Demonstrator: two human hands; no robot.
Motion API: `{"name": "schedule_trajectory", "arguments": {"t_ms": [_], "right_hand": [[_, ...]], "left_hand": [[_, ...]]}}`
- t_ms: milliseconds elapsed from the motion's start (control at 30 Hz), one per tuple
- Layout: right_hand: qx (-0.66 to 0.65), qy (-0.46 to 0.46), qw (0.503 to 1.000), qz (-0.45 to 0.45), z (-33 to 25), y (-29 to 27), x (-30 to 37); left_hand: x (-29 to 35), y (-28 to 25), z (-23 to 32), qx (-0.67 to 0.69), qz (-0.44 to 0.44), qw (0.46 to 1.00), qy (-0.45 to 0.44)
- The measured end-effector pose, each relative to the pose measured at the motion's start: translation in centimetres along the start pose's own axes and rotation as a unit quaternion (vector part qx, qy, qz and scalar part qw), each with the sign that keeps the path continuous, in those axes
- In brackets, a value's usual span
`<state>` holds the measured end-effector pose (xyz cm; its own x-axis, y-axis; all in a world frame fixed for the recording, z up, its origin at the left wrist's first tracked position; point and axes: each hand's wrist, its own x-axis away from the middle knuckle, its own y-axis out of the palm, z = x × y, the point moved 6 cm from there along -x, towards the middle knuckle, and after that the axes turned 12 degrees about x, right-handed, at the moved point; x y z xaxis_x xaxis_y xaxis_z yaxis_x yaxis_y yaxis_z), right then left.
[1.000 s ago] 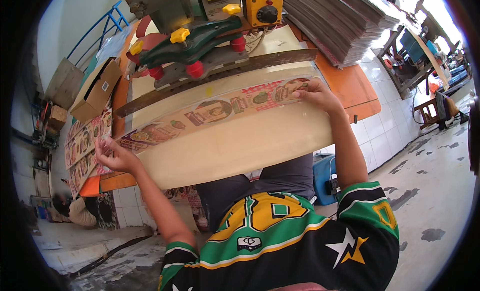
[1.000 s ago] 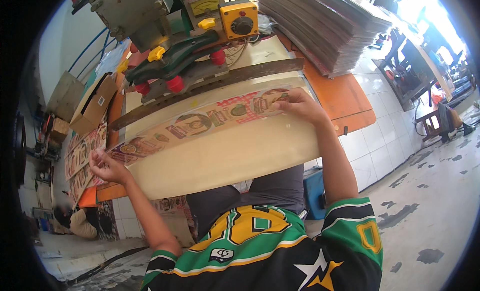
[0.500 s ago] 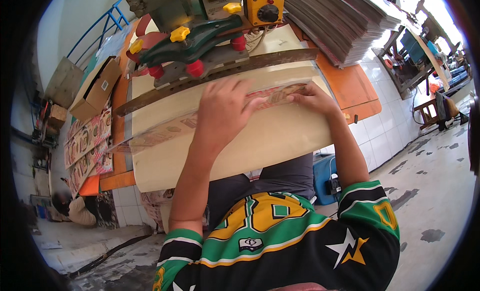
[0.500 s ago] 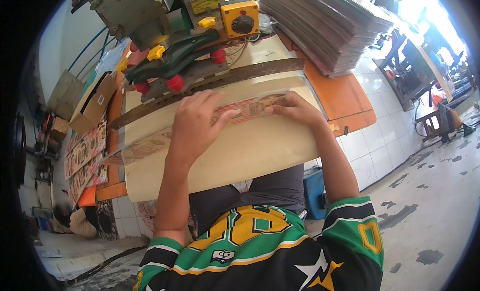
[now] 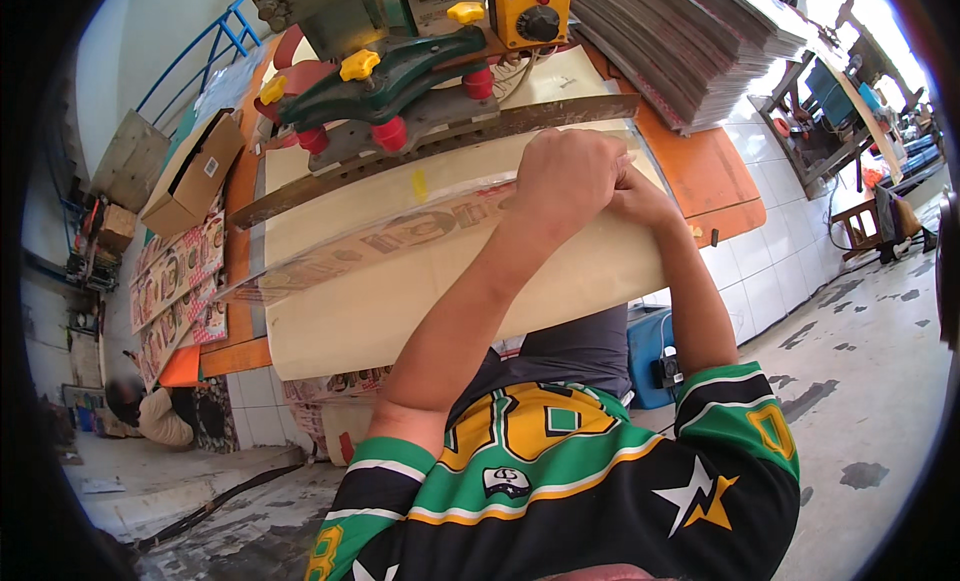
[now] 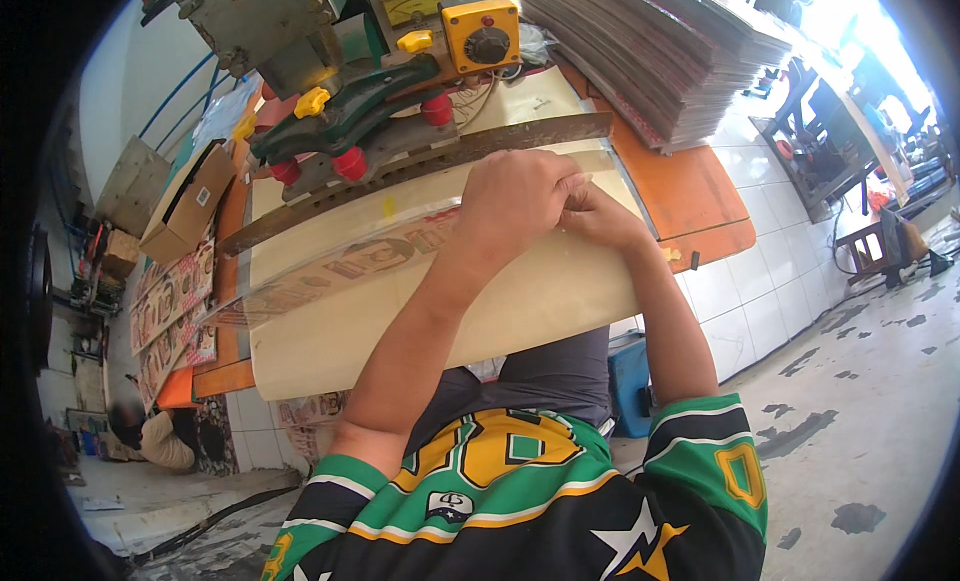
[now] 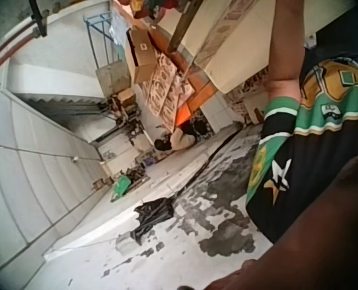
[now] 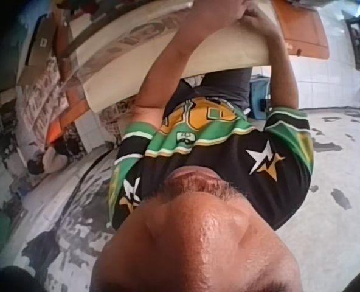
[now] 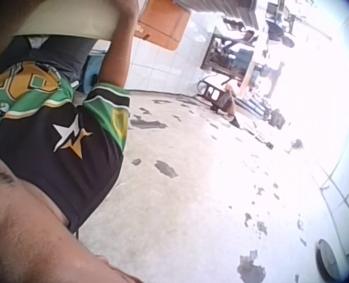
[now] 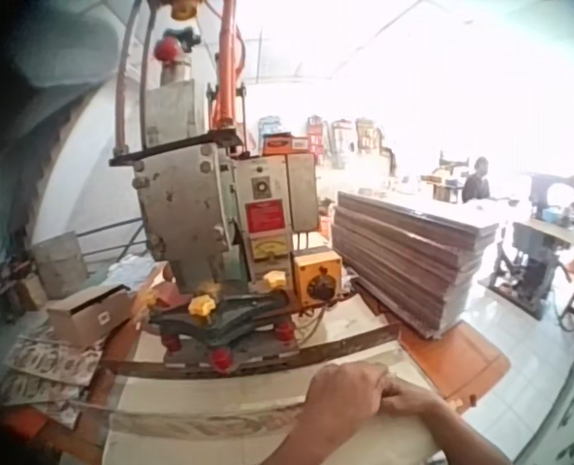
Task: The person places a printed plastic film under a heat sealing machine, aligns it, and presses the sealer down with their hand. They then pull the sealed bag from the stack and set it aside.
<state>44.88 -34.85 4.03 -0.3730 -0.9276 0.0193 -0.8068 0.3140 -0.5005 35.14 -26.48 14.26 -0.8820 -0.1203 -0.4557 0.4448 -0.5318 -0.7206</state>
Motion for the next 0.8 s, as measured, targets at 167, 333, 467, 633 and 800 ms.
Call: {"name": "schedule_trajectory", "arguments": {"t_ms": [167, 333, 467, 633, 800], "right_hand": [[0.045, -0.017, 0.999, 0.010, 0.0, -0.2, -0.2], [0.038, -0.036, 0.998, 0.029, -0.2, -0.2, -0.1], [0.047, -0.041, 0.997, 0.036, 0.1, -0.2, -0.1], [0.047, -0.052, 0.997, 0.034, -0.4, -0.1, -0.1], [0.024, -0.057, 0.998, -0.017, 1.8, -0.2, -0.7]], "left_hand": [[1.0, -0.4, 1.1, 0.001, 0.110, 0.991, 0.078], [1.1, -0.5, 1.5, -0.006, 0.149, 0.983, 0.104], [1.4, -0.6, 1.6, -0.001, 0.177, 0.978, 0.113], [1.8, -0.5, 1.4, 0.026, 0.224, 0.968, 0.108], [2.1, -0.6, 1.4, 0.075, 0.257, 0.955, 0.125]]}}
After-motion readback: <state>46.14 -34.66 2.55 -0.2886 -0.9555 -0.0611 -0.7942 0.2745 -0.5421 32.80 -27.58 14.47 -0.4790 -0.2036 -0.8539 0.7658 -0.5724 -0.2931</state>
